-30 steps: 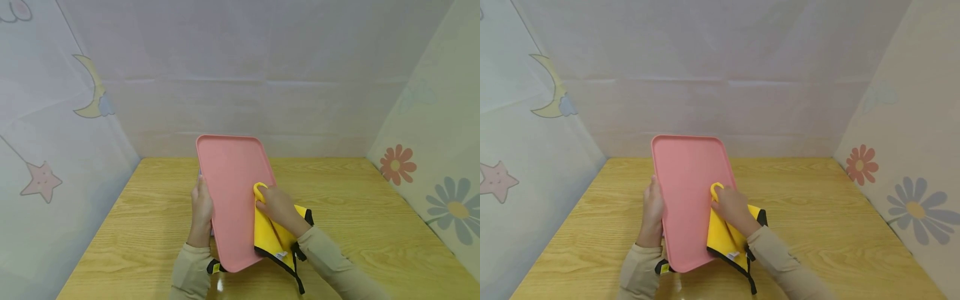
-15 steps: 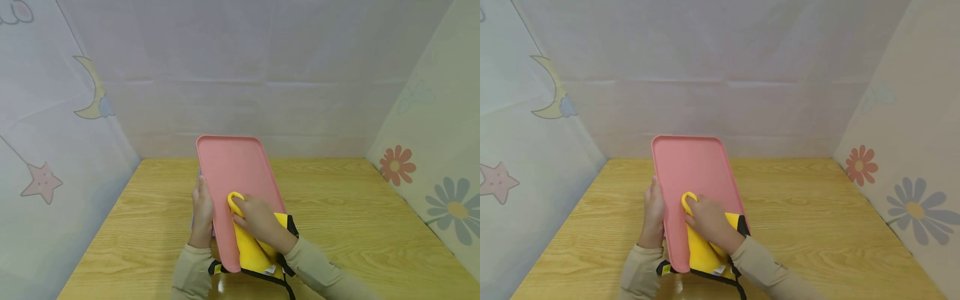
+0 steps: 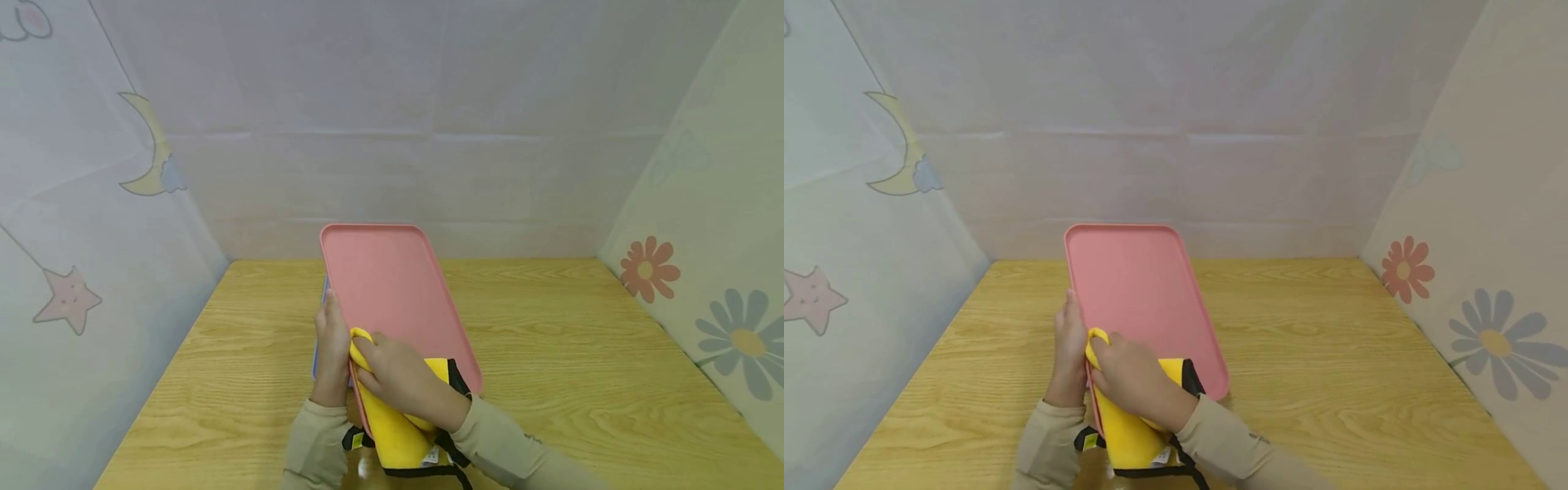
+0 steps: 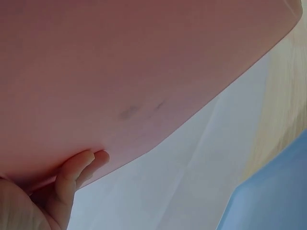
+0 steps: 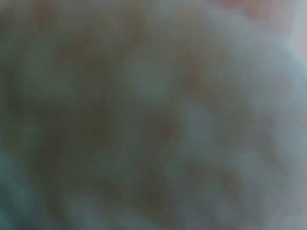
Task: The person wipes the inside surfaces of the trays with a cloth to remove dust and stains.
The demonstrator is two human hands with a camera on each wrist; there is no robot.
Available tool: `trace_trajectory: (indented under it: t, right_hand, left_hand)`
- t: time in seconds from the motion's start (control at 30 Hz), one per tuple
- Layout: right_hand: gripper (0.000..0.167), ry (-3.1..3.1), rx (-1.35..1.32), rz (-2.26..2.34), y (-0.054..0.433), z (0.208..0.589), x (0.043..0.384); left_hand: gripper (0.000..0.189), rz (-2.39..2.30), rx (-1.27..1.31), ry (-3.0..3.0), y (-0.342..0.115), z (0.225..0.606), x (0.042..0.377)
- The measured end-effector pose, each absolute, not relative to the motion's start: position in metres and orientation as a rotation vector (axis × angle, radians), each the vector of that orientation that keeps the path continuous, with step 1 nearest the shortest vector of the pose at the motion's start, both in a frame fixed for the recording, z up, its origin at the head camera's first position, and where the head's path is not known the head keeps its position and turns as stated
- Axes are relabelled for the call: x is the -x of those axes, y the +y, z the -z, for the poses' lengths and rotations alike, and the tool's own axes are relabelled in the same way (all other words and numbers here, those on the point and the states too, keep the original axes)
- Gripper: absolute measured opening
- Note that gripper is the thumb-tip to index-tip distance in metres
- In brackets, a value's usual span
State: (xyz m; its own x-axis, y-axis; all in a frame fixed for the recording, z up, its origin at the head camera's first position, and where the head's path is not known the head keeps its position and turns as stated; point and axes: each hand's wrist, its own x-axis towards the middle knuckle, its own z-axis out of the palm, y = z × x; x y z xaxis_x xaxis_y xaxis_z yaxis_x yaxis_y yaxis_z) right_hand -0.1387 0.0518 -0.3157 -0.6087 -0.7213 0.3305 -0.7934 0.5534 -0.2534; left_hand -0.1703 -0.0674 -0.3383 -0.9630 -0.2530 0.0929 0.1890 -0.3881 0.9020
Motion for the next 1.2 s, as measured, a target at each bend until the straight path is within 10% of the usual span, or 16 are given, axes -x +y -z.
trace_trajectory:
  t: [1.2]
  right_hand:
    - [0.020, -2.698, -0.958, -0.391, 0.071, 0.319, 0.159]
  left_hand:
    - [0.052, 2.362, -0.130, -1.563, -0.071, 0.339, 0.170]
